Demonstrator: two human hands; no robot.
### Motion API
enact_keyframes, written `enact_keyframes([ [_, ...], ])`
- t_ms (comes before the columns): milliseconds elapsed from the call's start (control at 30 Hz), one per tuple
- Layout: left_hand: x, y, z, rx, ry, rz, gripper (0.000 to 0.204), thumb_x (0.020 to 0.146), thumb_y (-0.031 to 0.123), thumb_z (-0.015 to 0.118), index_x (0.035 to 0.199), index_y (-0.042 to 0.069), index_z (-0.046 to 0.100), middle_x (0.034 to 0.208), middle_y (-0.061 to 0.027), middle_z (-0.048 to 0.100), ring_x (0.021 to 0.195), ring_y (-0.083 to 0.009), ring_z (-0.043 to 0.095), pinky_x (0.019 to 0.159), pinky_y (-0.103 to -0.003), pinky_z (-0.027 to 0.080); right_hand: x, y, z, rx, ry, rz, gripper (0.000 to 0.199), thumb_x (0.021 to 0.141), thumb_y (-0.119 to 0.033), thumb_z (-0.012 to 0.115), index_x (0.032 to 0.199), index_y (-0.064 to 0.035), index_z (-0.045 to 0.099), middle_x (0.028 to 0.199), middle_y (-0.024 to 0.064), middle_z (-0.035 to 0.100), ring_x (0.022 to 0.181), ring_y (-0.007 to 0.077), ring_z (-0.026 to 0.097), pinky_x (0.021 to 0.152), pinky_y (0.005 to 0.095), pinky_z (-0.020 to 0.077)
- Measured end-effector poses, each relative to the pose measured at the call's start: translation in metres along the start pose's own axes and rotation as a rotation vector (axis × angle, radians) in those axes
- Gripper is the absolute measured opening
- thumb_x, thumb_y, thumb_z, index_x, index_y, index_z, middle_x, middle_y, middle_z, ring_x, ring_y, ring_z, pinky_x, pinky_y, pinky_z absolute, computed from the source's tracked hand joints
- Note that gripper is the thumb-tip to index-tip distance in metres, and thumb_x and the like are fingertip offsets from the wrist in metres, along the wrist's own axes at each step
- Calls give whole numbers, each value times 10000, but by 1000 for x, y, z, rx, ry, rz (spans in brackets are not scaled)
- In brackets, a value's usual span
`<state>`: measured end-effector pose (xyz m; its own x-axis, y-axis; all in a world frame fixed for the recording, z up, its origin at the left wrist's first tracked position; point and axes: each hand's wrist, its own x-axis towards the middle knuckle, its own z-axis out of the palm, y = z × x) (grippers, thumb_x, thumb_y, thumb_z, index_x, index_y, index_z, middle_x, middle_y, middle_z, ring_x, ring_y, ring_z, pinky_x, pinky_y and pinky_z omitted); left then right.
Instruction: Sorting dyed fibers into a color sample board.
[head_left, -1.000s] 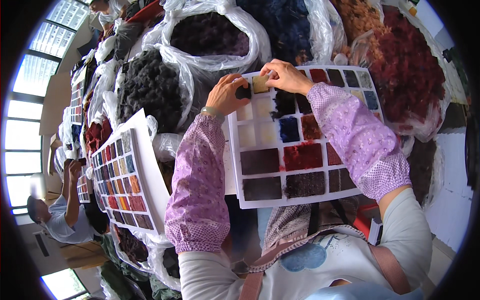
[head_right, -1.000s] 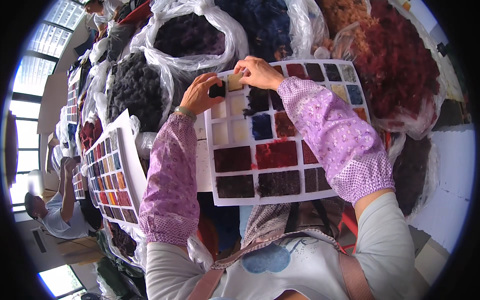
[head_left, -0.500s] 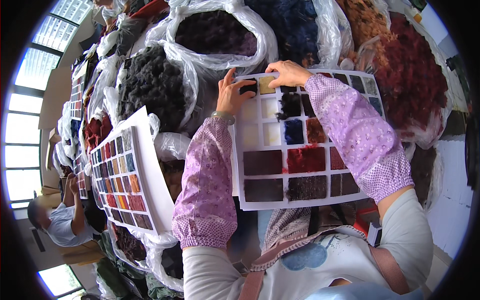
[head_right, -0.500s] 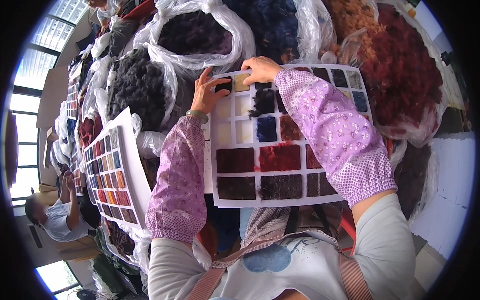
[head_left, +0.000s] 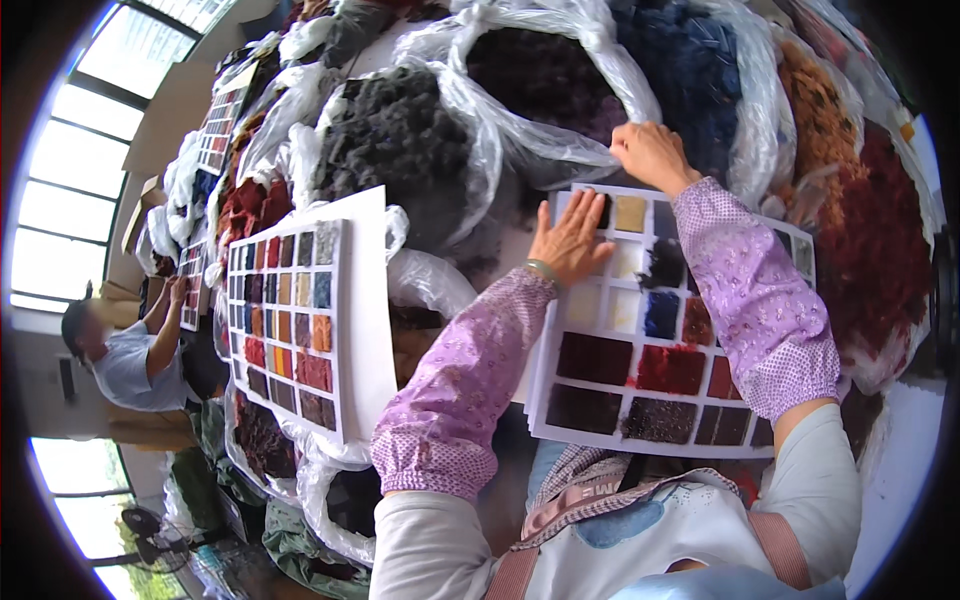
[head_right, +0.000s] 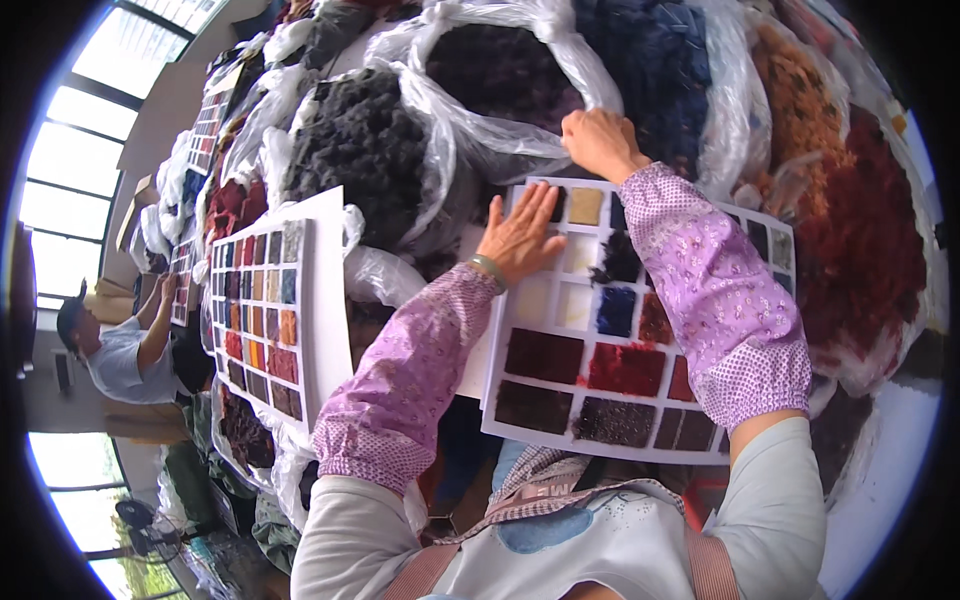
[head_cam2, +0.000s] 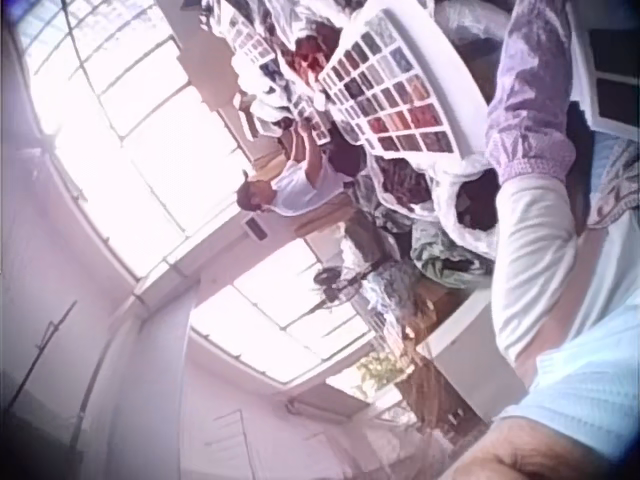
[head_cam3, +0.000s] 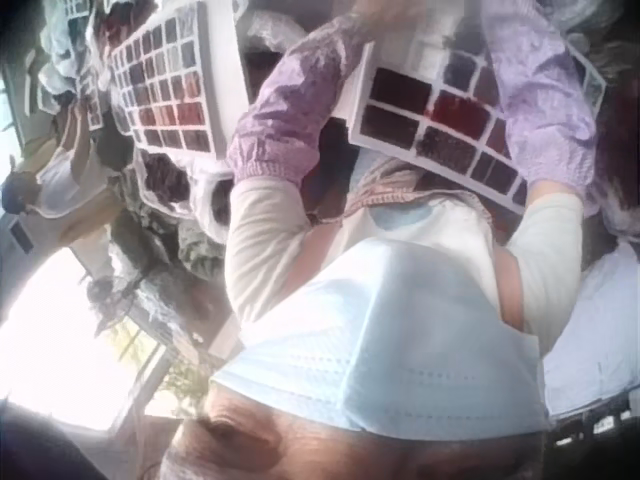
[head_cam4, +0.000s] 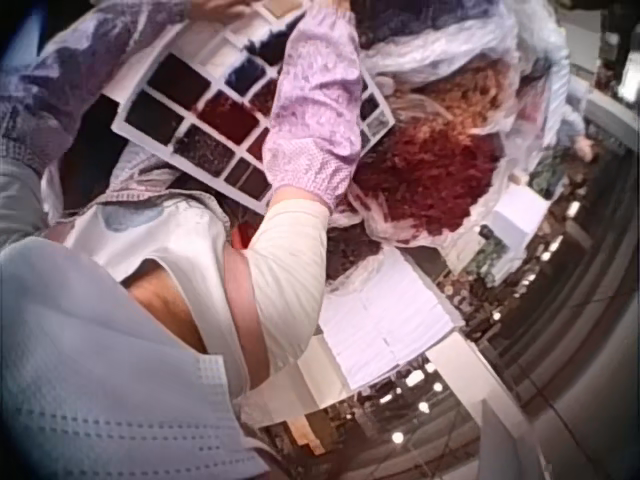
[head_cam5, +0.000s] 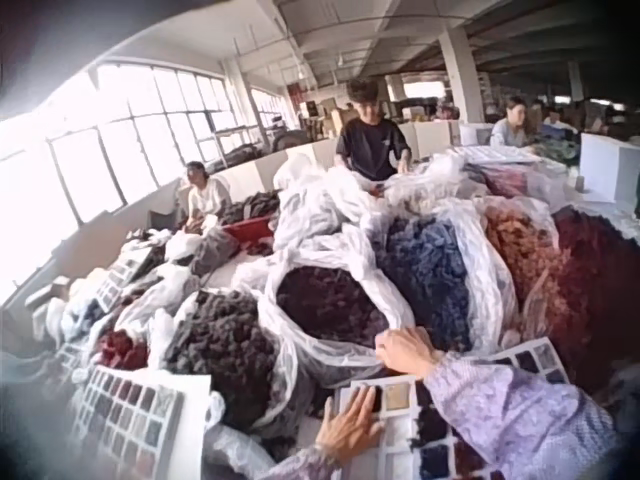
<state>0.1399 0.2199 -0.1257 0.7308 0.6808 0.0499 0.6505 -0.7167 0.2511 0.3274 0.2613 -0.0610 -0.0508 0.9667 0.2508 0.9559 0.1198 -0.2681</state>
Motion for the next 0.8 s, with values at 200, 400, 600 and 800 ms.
enact_keyframes([
  [200,6,-2,-40,-139,-196,-12,607,790,471,461,1262,105,358,1331,-60,319,1260,-237,237,935,-587,202,103,1,73,-23,41,-134,140,714,-166,580,821,-79,607,751,136,613,765,311,596,672,411,479],
  [400,10,-126,-147,310,556,-242,165,688,87,508,738,167,644,707,-44,617,704,-221,585,592,-348,473,119,28,99,-263,15,-115,158,675,-56,510,790,-73,617,724,140,609,759,289,601,680,405,472],
  [600,-15,-270,-194,383,265,-1077,249,704,186,507,920,180,632,966,-121,606,971,-296,547,806,-391,430,117,39,62,154,33,18,140,721,-145,490,759,-74,604,760,135,616,737,312,593,657,401,461],
  [800,-17,-259,-198,429,361,-1064,253,645,237,567,880,169,632,910,-87,624,879,-290,578,744,-402,445,121,18,93,74,-33,-38,300,699,-227,575,969,-94,580,851,130,619,859,297,581,751,407,456],
])
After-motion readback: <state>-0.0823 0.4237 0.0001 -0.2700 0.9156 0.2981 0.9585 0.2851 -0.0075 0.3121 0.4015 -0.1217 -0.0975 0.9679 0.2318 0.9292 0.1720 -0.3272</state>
